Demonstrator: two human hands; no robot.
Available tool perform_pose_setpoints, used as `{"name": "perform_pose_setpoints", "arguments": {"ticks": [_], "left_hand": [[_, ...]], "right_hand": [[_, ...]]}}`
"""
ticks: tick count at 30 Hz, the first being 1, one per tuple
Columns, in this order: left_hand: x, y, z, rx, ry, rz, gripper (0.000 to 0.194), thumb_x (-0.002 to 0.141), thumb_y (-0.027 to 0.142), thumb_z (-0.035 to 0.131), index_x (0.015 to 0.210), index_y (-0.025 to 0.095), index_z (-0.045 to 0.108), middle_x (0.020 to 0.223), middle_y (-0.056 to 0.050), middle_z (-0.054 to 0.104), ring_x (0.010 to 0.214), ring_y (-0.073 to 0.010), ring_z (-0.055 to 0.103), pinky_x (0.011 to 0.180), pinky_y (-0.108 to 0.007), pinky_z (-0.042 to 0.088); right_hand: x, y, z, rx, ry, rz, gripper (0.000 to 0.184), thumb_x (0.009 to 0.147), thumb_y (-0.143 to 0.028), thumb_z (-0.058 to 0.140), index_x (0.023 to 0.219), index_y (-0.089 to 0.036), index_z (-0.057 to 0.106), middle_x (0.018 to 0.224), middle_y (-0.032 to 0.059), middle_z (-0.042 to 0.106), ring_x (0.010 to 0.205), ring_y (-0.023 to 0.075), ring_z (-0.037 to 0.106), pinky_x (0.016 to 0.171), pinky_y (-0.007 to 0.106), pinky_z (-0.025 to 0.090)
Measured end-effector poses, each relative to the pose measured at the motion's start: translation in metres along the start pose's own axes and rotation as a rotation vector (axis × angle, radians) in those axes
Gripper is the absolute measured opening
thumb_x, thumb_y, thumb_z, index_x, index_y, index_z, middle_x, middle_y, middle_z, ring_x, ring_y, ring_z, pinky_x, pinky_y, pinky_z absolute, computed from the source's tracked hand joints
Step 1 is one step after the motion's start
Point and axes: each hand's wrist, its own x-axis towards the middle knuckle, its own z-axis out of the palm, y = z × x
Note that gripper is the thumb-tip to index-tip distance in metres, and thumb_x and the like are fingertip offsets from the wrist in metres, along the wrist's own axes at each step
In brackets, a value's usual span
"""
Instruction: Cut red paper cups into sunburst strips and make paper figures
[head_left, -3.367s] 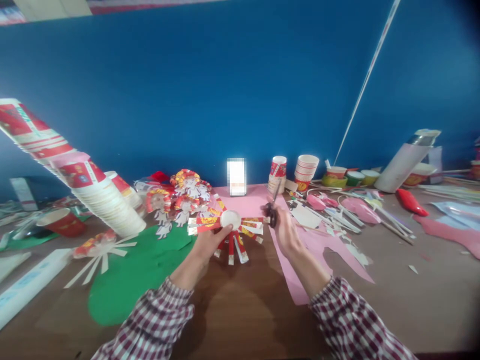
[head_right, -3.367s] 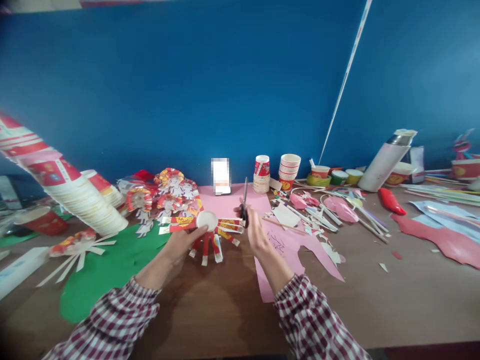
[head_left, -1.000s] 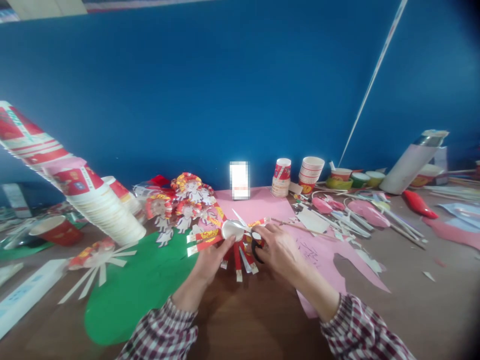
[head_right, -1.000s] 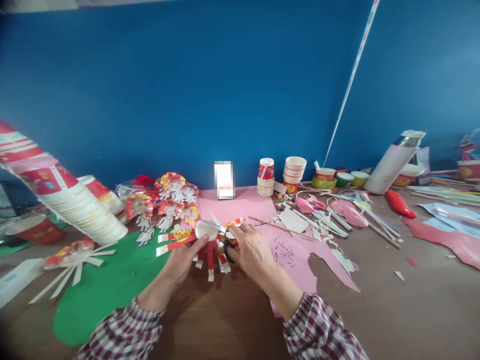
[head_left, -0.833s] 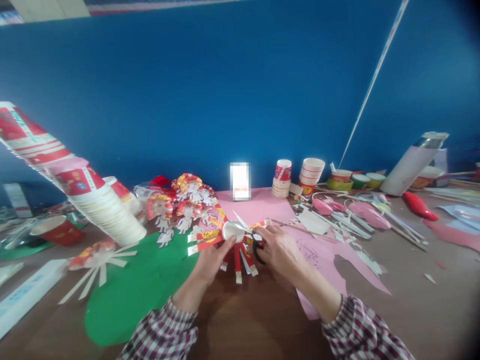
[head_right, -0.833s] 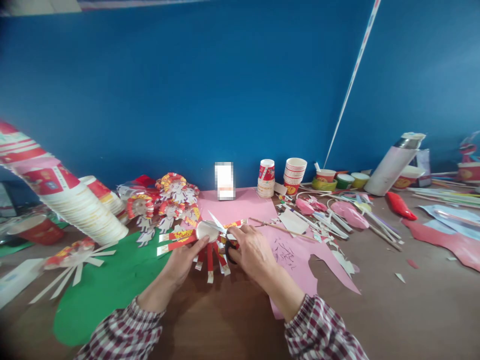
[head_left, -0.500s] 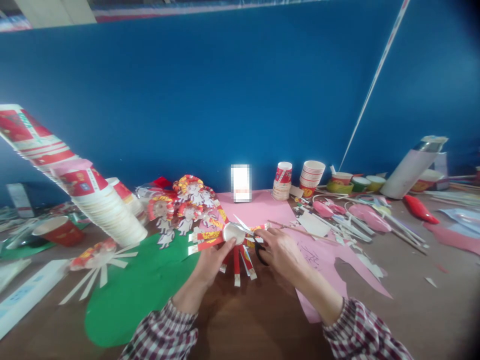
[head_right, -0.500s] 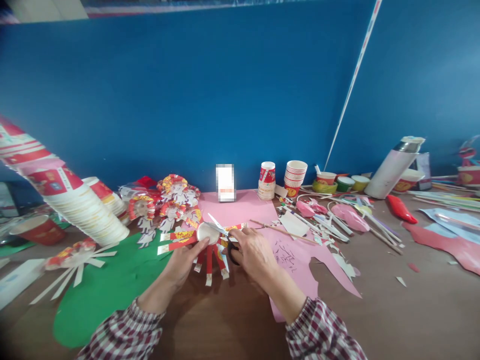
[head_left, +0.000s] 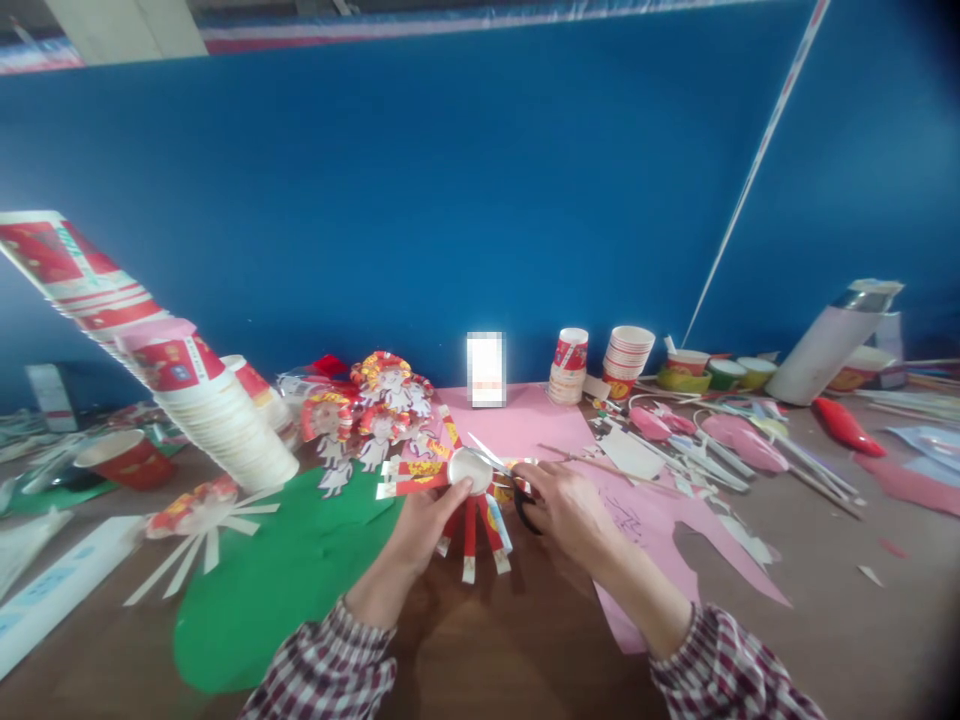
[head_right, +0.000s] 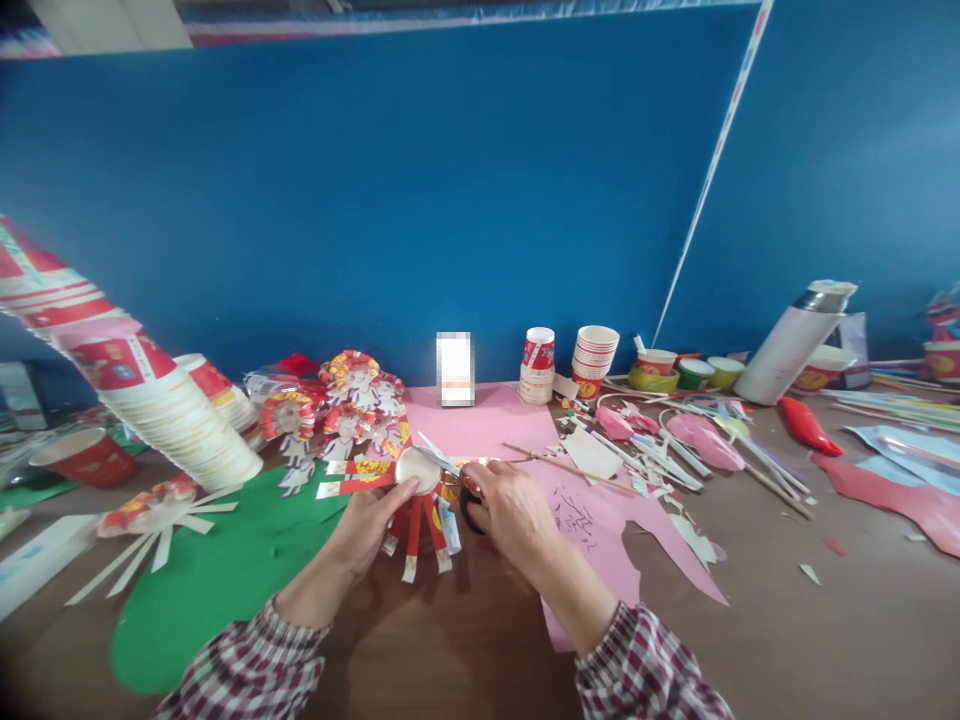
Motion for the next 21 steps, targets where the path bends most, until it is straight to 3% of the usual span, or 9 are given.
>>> {"name": "perform_pose_setpoints", "arguments": {"ticks": [10, 15, 21], "left_hand": [[0.001, -0.003, -0.005, 0.000, 0.000, 0.003, 0.045, 0.070, 0.047, 0.072, 0.094, 0.009, 0.070, 0.080, -0.010, 0.074, 0.076, -0.0259, 0.070, 0.073, -0.036, 0.055], [0.002, 0.000, -0.006, 0.024, 0.018, 0.057, 0.046, 0.071, 0.045, 0.071, 0.101, 0.010, 0.069, 0.089, -0.011, 0.074, 0.085, -0.0274, 0.070, 0.082, -0.039, 0.053], [0.003, 0.003, -0.012, 0.067, -0.044, -0.006, 0.044, 0.068, 0.044, 0.074, 0.099, 0.013, 0.072, 0.087, -0.011, 0.075, 0.086, -0.0296, 0.070, 0.078, -0.039, 0.053]], "right_hand": [[0.001, 0.000, -0.002, 0.006, -0.031, 0.003, 0.031, 0.078, -0.011, 0.054, 0.107, -0.020, 0.062, 0.088, 0.0054, 0.066, 0.082, 0.0190, 0.061, 0.069, 0.024, 0.039], [0.002, -0.003, -0.008, -0.018, -0.059, 0.020, 0.025, 0.079, -0.011, 0.053, 0.100, -0.020, 0.063, 0.084, 0.0050, 0.065, 0.079, 0.0184, 0.061, 0.067, 0.024, 0.038], [0.002, 0.001, -0.003, -0.089, -0.073, 0.008, 0.027, 0.078, -0.012, 0.055, 0.103, -0.022, 0.061, 0.084, 0.0036, 0.064, 0.078, 0.0177, 0.061, 0.065, 0.023, 0.036]]}}
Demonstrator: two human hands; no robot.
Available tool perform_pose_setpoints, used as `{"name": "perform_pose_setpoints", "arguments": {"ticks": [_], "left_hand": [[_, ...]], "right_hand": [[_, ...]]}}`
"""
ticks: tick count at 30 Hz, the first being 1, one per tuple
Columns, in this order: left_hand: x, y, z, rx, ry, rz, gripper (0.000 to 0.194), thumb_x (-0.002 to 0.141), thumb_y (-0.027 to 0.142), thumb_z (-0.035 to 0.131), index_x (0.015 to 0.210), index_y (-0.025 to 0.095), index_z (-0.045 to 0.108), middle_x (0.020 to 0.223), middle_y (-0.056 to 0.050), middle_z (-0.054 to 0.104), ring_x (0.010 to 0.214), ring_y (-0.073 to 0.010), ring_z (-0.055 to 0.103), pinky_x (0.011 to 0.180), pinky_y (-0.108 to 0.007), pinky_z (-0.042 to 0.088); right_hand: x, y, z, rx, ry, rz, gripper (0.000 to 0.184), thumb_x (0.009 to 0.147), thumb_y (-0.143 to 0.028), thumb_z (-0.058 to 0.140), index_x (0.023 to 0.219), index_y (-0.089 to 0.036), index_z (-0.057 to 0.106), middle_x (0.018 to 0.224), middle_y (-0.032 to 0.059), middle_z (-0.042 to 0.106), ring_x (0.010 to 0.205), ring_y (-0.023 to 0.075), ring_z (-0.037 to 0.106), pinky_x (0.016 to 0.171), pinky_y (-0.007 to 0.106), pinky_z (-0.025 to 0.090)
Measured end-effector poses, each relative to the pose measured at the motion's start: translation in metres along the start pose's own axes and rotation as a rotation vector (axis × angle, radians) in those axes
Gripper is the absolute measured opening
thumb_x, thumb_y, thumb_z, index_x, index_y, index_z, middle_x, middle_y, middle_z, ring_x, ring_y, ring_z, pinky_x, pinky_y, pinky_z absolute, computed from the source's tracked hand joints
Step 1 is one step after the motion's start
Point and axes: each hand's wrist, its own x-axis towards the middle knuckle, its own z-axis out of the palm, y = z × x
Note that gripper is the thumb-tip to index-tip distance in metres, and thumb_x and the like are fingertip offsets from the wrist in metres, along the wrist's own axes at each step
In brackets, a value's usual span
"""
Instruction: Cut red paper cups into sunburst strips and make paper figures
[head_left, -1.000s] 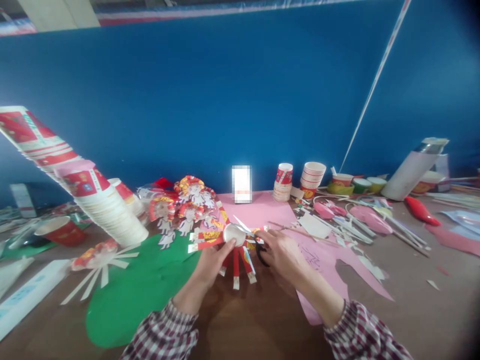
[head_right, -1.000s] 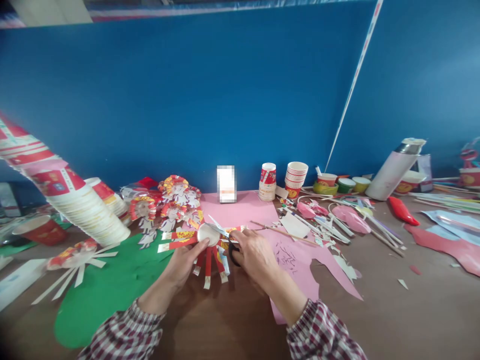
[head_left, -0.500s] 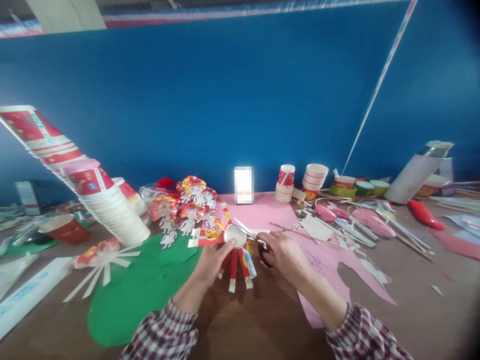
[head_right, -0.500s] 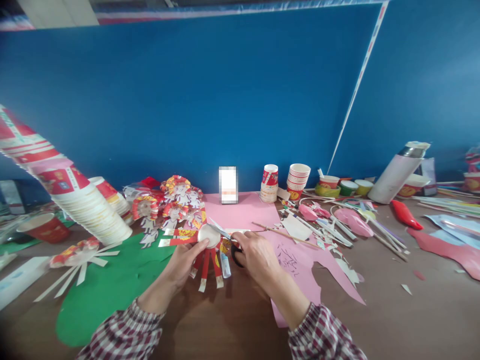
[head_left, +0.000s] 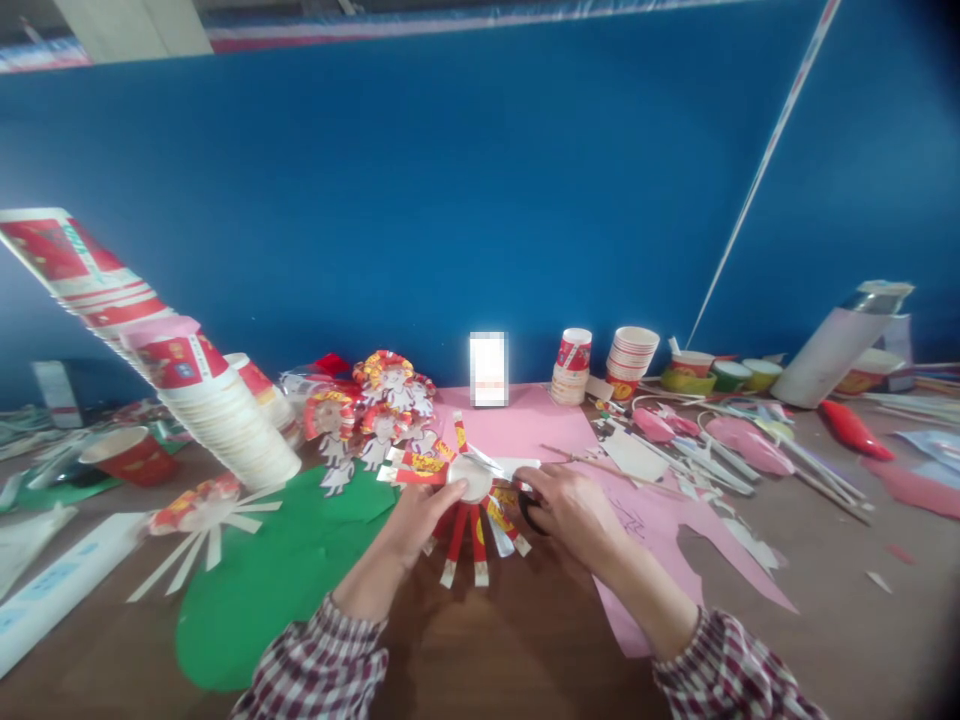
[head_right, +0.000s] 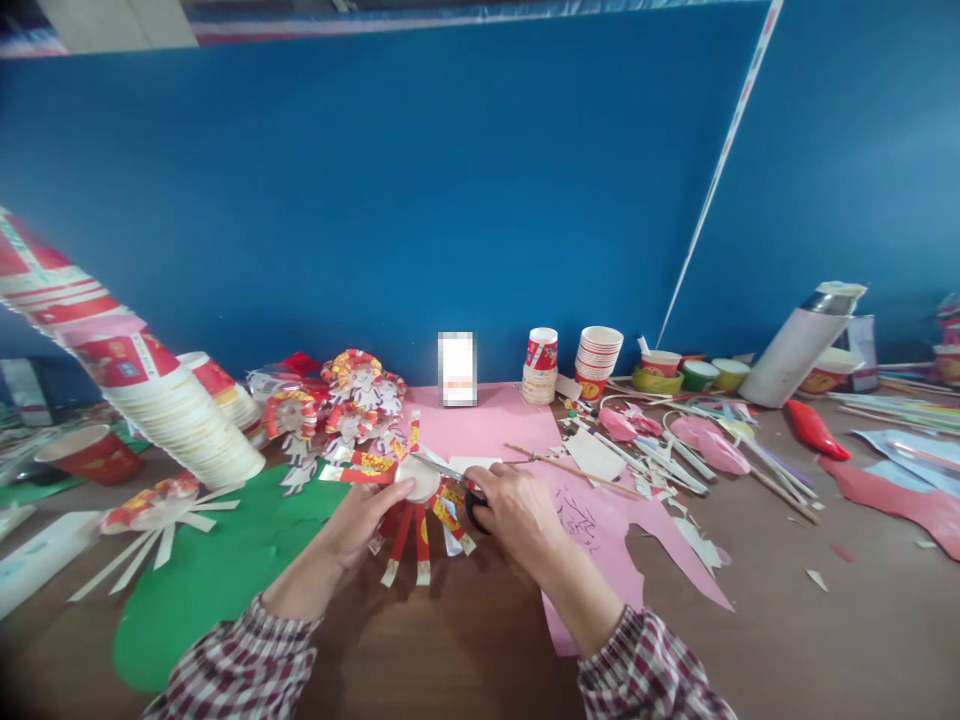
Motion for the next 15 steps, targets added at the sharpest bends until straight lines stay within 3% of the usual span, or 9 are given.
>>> {"name": "perform_pose_setpoints", "arguments": {"ticks": [7, 15], "left_hand": [[-0.0023, 0.0032, 0.0020, 0.006, -0.070, -0.059, 0.042, 0.069, 0.041, 0.073, 0.101, 0.013, 0.071, 0.085, -0.011, 0.075, 0.085, -0.0298, 0.070, 0.074, -0.038, 0.054], [-0.0049, 0.0060, 0.0070, -0.012, -0.052, -0.073, 0.044, 0.068, 0.042, 0.074, 0.101, 0.013, 0.071, 0.084, -0.012, 0.075, 0.080, -0.0308, 0.070, 0.069, -0.039, 0.055]], "right_hand": [[-0.0015, 0.0007, 0.0050, -0.062, 0.033, -0.005, 0.030, 0.078, -0.015, 0.056, 0.107, -0.022, 0.061, 0.085, 0.0034, 0.064, 0.074, 0.0173, 0.059, 0.063, 0.025, 0.033], [-0.0021, -0.0001, 0.0083, 0.016, 0.047, 0.003, 0.029, 0.078, -0.015, 0.054, 0.104, -0.022, 0.062, 0.085, 0.0029, 0.064, 0.075, 0.0167, 0.059, 0.063, 0.024, 0.033]]}}
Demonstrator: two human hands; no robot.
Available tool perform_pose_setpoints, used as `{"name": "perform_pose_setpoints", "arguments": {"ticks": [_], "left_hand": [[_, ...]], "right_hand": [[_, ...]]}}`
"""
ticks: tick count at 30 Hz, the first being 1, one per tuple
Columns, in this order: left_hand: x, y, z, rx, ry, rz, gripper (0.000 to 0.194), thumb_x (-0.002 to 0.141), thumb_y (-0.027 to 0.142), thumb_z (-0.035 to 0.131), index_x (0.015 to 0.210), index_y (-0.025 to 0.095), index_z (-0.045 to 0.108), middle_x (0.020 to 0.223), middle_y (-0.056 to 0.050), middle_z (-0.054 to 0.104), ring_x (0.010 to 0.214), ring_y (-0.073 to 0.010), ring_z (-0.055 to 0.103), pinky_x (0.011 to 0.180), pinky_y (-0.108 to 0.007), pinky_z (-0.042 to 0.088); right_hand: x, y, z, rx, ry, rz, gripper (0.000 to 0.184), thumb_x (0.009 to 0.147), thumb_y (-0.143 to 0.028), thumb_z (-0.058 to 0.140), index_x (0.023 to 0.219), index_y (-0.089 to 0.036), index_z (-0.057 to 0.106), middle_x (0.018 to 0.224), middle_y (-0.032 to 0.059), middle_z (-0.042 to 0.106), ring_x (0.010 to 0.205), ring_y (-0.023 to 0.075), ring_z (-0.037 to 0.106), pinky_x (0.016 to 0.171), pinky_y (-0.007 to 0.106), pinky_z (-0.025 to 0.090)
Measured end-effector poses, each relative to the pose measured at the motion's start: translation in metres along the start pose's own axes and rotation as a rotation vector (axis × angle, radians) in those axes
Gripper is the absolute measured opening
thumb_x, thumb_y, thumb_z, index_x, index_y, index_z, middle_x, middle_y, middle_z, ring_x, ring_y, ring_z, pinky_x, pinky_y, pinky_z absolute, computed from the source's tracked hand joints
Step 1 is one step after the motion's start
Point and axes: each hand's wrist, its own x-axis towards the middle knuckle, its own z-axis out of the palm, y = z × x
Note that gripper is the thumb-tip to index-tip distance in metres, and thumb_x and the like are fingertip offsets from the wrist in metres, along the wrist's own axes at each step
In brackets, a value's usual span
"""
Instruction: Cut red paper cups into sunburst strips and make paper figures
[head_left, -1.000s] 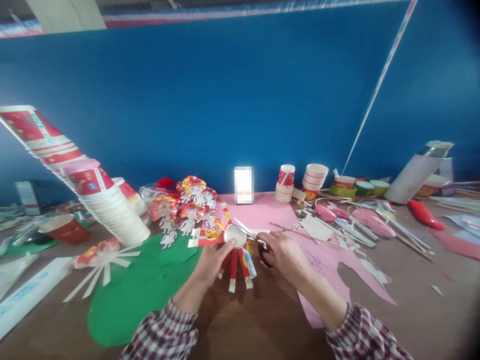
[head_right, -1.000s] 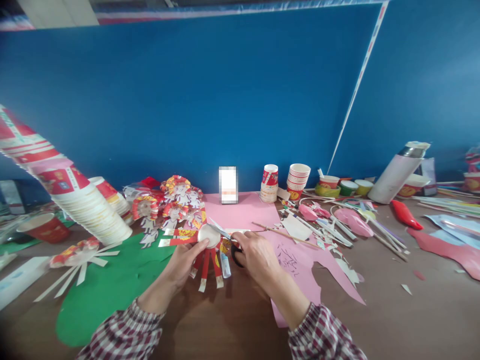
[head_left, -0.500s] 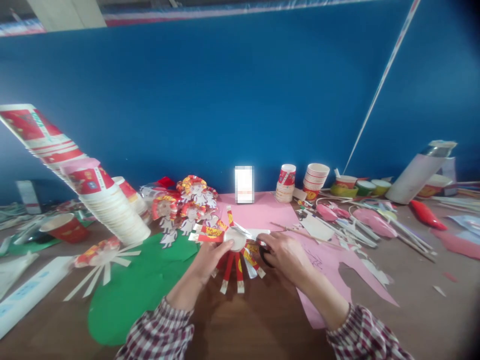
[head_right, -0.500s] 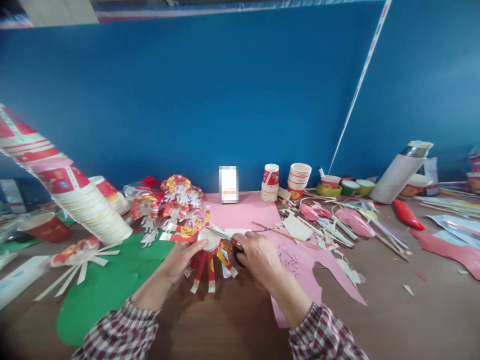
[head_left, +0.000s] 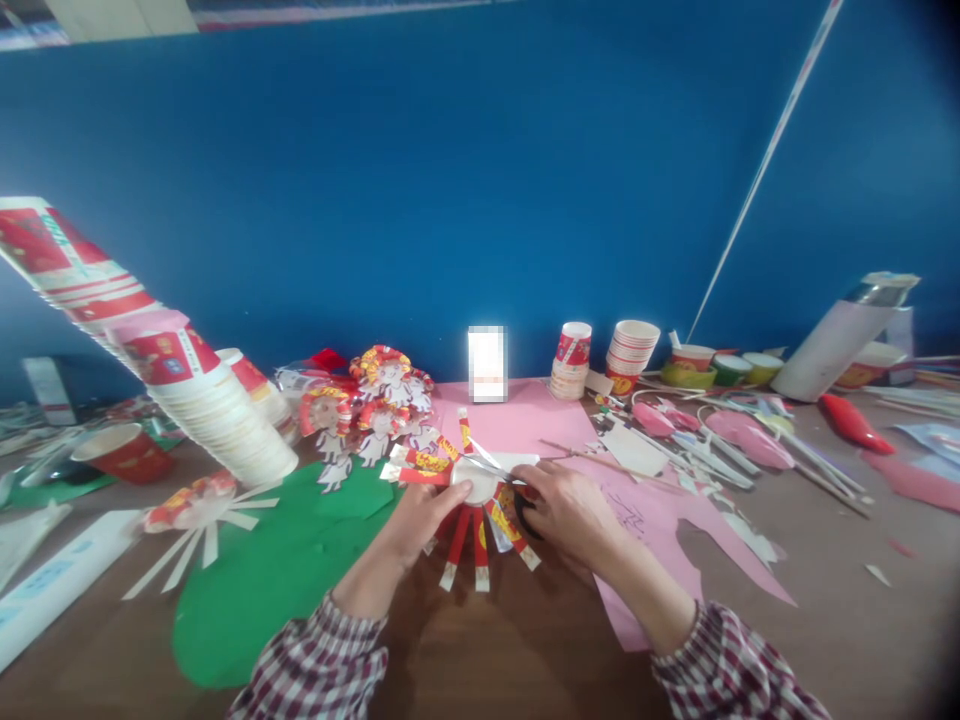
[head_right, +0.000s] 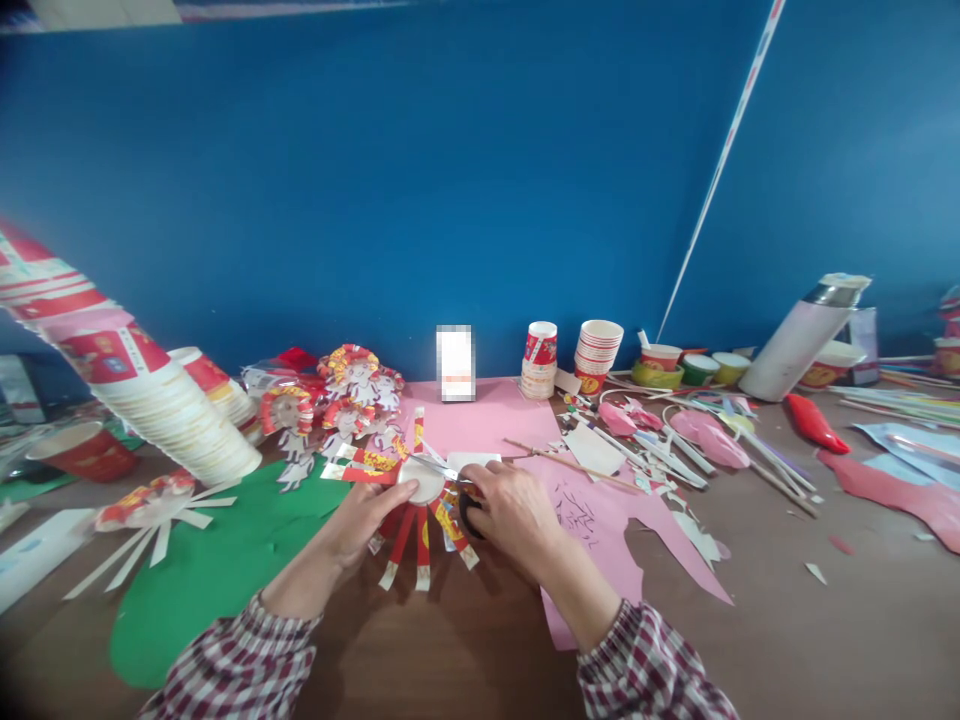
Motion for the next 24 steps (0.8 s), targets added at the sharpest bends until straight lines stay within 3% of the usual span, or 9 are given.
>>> {"name": "perform_pose_setpoints", "arguments": {"ticks": [5, 11, 16, 24], "left_hand": [[0.002, -0.003, -0.003, -0.034, -0.031, 0.071, 0.043, 0.069, 0.036, 0.073, 0.106, 0.014, 0.069, 0.099, -0.011, 0.074, 0.093, -0.0293, 0.068, 0.082, -0.039, 0.053], [0.004, -0.006, -0.012, 0.057, -0.058, -0.002, 0.040, 0.071, 0.040, 0.072, 0.097, 0.010, 0.072, 0.086, -0.011, 0.075, 0.083, -0.0279, 0.070, 0.078, -0.038, 0.054], [0.002, 0.000, -0.012, 0.071, -0.039, -0.002, 0.043, 0.072, 0.041, 0.072, 0.103, 0.011, 0.071, 0.080, -0.009, 0.075, 0.074, -0.0248, 0.069, 0.075, -0.036, 0.053], [0.004, -0.003, -0.013, -0.001, -0.077, 0.011, 0.042, 0.075, 0.038, 0.070, 0.107, 0.011, 0.069, 0.087, -0.010, 0.075, 0.085, -0.0270, 0.070, 0.081, -0.037, 0.052]], "right_hand": [[0.000, 0.001, -0.003, 0.020, -0.015, -0.010, 0.030, 0.076, -0.013, 0.053, 0.104, -0.021, 0.062, 0.087, 0.0037, 0.065, 0.077, 0.0168, 0.059, 0.064, 0.024, 0.034], [0.001, 0.000, -0.008, 0.018, -0.054, -0.008, 0.030, 0.076, -0.012, 0.053, 0.102, -0.021, 0.062, 0.087, 0.0041, 0.066, 0.078, 0.0170, 0.060, 0.063, 0.023, 0.034], [0.001, -0.002, -0.010, 0.040, -0.055, -0.010, 0.028, 0.076, -0.012, 0.054, 0.101, -0.021, 0.063, 0.088, 0.0044, 0.066, 0.080, 0.0176, 0.061, 0.064, 0.023, 0.034], [0.002, -0.001, -0.008, 0.049, -0.060, -0.028, 0.021, 0.076, -0.011, 0.054, 0.093, -0.020, 0.062, 0.084, 0.0033, 0.065, 0.076, 0.0163, 0.059, 0.062, 0.023, 0.032]]}}
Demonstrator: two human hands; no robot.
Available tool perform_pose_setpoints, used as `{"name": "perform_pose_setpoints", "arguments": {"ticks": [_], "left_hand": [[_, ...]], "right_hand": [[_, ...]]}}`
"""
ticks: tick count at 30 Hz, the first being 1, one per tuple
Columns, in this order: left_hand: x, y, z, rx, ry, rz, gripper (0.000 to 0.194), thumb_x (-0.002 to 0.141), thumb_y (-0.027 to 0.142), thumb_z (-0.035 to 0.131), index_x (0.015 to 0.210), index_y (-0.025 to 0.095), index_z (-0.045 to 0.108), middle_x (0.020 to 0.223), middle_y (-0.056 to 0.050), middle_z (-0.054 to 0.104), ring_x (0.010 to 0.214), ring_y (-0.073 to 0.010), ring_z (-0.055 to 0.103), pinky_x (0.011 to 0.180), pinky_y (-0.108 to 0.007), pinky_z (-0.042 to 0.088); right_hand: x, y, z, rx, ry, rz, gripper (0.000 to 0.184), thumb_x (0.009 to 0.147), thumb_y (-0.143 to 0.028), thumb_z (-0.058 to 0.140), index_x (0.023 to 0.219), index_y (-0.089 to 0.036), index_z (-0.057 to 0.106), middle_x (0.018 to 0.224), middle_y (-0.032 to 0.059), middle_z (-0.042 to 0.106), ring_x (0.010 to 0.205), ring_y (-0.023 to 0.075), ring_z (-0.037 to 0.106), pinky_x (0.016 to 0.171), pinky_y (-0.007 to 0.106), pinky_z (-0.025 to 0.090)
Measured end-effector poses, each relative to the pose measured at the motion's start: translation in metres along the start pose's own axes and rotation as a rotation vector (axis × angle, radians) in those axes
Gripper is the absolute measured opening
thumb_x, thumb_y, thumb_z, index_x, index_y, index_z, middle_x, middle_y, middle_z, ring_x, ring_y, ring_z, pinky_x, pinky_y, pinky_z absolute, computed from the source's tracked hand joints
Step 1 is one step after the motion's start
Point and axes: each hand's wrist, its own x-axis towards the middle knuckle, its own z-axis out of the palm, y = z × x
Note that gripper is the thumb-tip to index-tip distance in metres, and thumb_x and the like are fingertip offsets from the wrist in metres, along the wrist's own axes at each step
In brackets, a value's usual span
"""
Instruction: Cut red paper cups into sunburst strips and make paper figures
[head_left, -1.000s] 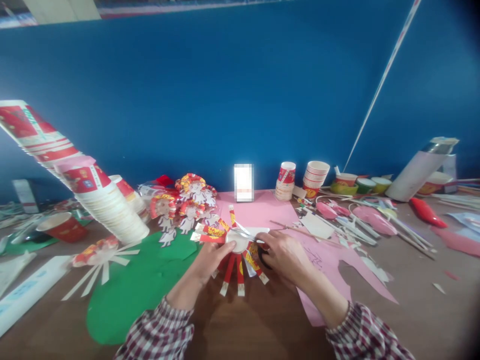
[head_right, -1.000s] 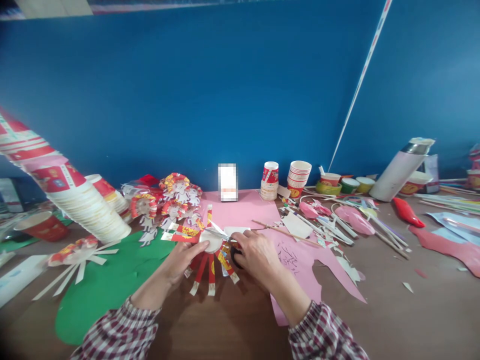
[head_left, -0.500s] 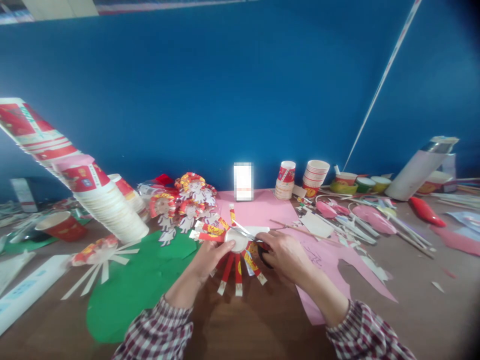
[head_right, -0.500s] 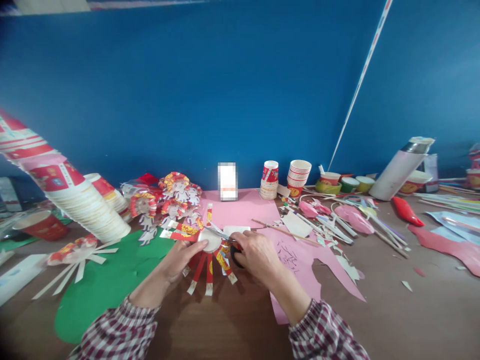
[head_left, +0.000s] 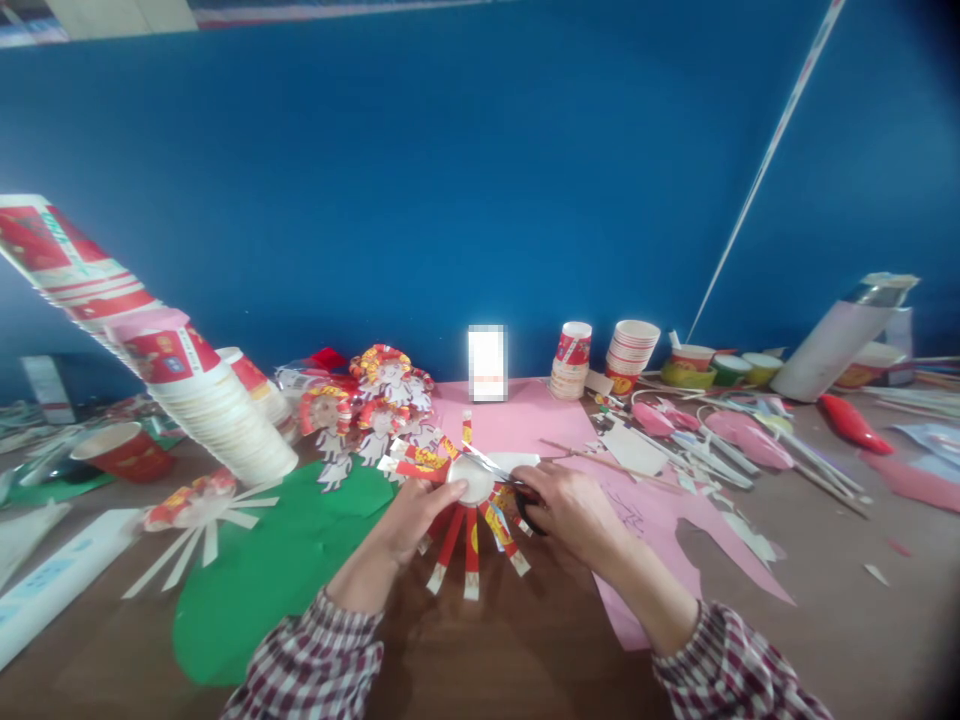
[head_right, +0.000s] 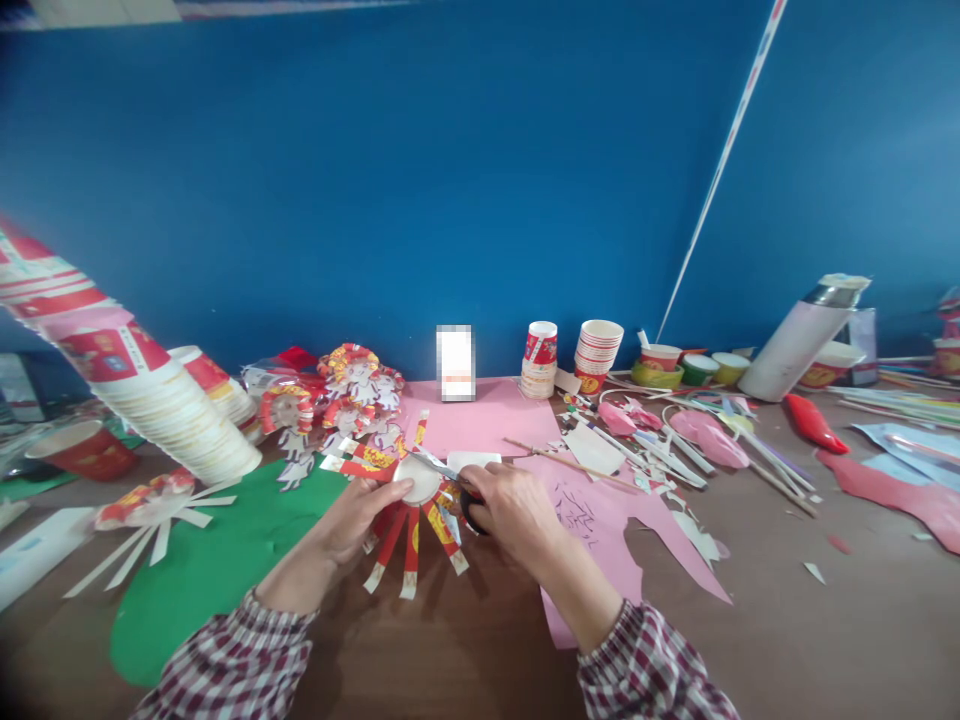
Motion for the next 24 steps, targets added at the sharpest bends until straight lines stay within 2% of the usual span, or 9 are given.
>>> {"name": "perform_pose_setpoints", "arguments": {"ticks": [6, 10, 16, 24], "left_hand": [[0.0026, -0.0025, -0.0034, 0.037, -0.004, 0.044, 0.041, 0.076, 0.036, 0.070, 0.109, 0.012, 0.069, 0.097, -0.010, 0.074, 0.095, -0.0271, 0.068, 0.088, -0.037, 0.050], [0.0034, -0.0023, -0.0063, 0.094, -0.029, 0.070, 0.039, 0.077, 0.035, 0.069, 0.109, 0.013, 0.069, 0.104, -0.010, 0.073, 0.101, -0.0267, 0.065, 0.095, -0.039, 0.046], [0.0024, -0.0040, -0.0084, 0.134, -0.067, 0.050, 0.039, 0.078, 0.034, 0.068, 0.112, 0.014, 0.067, 0.108, -0.010, 0.072, 0.103, -0.0274, 0.064, 0.096, -0.041, 0.046], [0.0030, -0.0050, -0.0088, 0.080, -0.088, 0.041, 0.043, 0.076, 0.033, 0.069, 0.114, 0.013, 0.066, 0.111, -0.012, 0.070, 0.105, -0.0289, 0.064, 0.097, -0.042, 0.045]], "right_hand": [[-0.0007, 0.0000, 0.0010, -0.040, 0.003, 0.000, 0.013, 0.077, -0.011, 0.054, 0.085, -0.021, 0.059, 0.078, 0.0014, 0.065, 0.071, 0.0147, 0.058, 0.058, 0.023, 0.028], [-0.0011, 0.0016, 0.0033, -0.091, 0.033, -0.001, 0.013, 0.077, -0.014, 0.057, 0.086, -0.023, 0.059, 0.077, 0.0000, 0.064, 0.067, 0.0136, 0.057, 0.055, 0.024, 0.024], [-0.0011, 0.0033, 0.0047, -0.113, 0.040, -0.036, 0.015, 0.077, -0.015, 0.057, 0.090, -0.024, 0.059, 0.077, -0.0008, 0.062, 0.067, 0.0132, 0.055, 0.056, 0.025, 0.023], [-0.0009, 0.0039, 0.0053, -0.099, 0.039, -0.060, 0.013, 0.077, -0.014, 0.055, 0.087, -0.022, 0.059, 0.075, -0.0008, 0.060, 0.065, 0.0130, 0.052, 0.056, 0.025, 0.023]]}}
